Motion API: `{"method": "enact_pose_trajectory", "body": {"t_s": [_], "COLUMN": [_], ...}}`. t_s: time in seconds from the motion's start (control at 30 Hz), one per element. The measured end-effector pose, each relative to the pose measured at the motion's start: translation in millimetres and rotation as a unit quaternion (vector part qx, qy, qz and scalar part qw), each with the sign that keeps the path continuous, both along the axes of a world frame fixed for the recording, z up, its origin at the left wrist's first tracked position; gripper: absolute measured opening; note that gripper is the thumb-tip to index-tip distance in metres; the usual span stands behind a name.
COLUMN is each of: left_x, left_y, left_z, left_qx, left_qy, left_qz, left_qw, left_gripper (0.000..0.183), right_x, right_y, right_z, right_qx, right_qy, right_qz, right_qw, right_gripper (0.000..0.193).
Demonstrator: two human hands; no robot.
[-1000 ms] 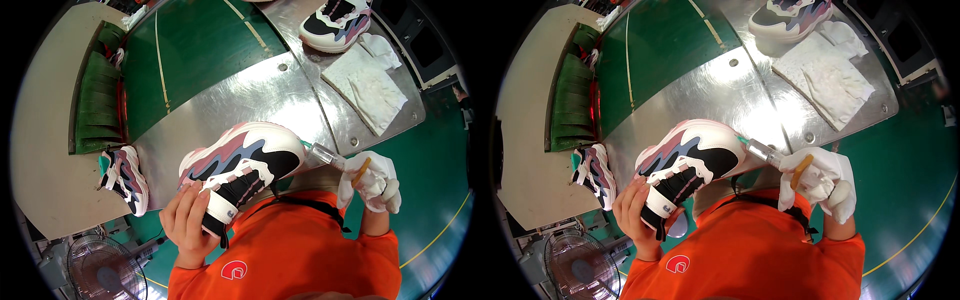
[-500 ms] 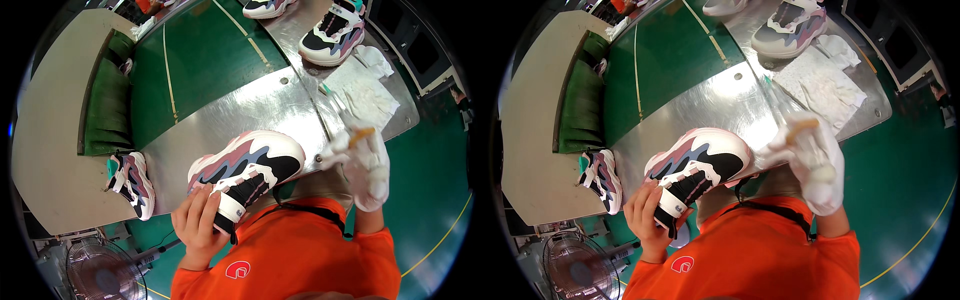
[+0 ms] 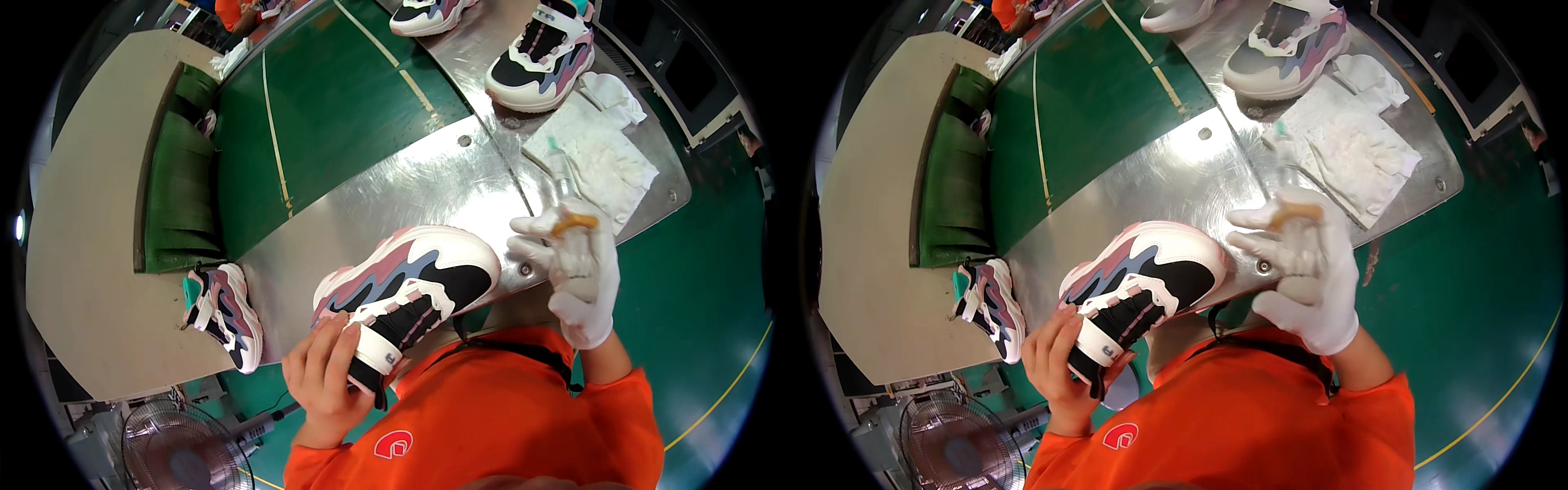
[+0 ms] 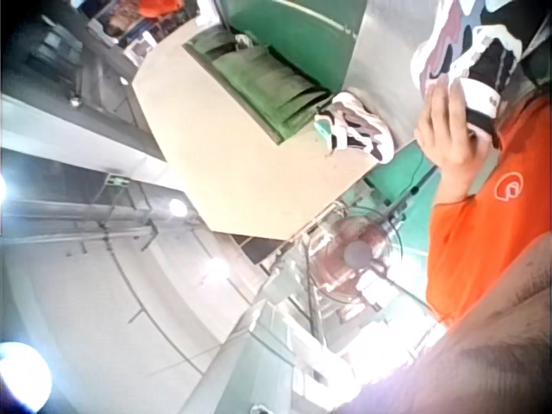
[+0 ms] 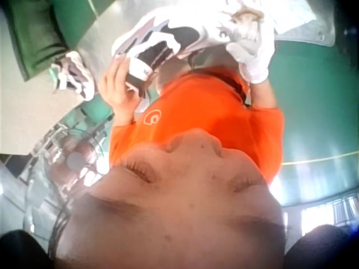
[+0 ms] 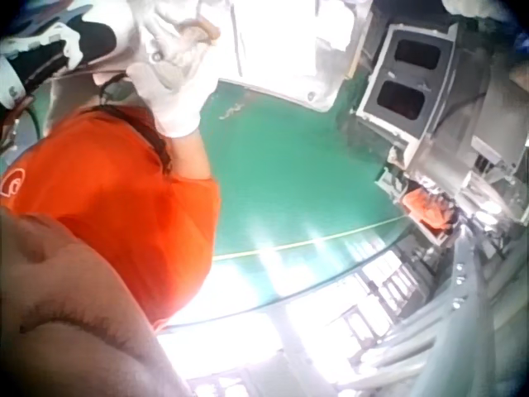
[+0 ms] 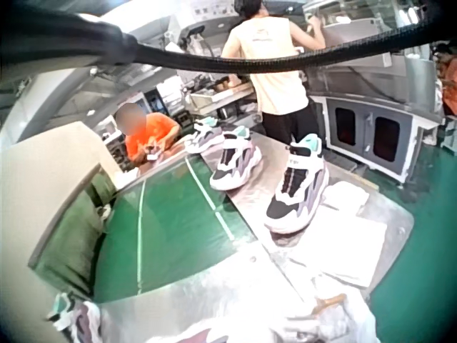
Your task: The person applies glue to the sole and upper edges of sneakers using a syringe. They handle multiple sneakers one at a time, rotating each shoe to access different areas, and place them back on the conveyor after treatment.
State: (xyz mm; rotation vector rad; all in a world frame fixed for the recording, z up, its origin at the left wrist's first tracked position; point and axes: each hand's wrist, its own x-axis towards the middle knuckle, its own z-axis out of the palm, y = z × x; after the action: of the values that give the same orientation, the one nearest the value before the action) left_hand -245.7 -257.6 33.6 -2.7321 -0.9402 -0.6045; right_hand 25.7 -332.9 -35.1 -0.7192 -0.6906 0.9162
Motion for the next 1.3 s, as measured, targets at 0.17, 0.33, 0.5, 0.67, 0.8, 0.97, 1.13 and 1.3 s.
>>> {"method": "enact_pose_trajectory", "body": {"t_s": [0.17,0.33,0.5,0.67,0.8,0.97,1.13,1.3], "left_x": [21,41,100,176,182,133,57,35], "left_y": [35,114,166,165,155,134,118,100], "left_z": [28,66,50,-21,-10,54,94,69], "left_qx": [-0.126,-0.372,-0.523,-0.55,-0.638,-0.626,-0.521,-0.464], "left_qy": [0.024,0.138,0.166,0.302,0.342,0.168,-0.16,-0.347], "left_qz": [-0.008,-0.107,-0.261,-0.34,-0.237,-0.136,-0.187,-0.235], "left_qw": [0.992,0.911,0.795,0.701,0.648,0.749,0.817,0.78], "left_gripper": [0.065,0.072,0.08,0.06,0.05,0.043,0.053,0.043], "right_x": [14,14,12,12,19,35,48,42], "right_y": [-8,-7,-3,-4,-10,-22,-25,-29], "right_z": [-39,-54,-52,-41,-26,7,25,74], "right_qx": [-0.034,-0.06,-0.056,-0.15,-0.207,-0.281,-0.339,-0.247], "right_qy": [-0.165,-0.195,-0.161,-0.17,-0.147,-0.246,-0.435,-0.18], "right_qz": [-0.135,-0.153,-0.121,-0.125,-0.119,-0.12,-0.087,0.041], "right_qw": [0.977,0.967,0.978,0.966,0.96,0.92,0.829,0.951], "right_gripper": [0.09,0.092,0.089,0.092,0.096,0.088,0.059,0.059]}}
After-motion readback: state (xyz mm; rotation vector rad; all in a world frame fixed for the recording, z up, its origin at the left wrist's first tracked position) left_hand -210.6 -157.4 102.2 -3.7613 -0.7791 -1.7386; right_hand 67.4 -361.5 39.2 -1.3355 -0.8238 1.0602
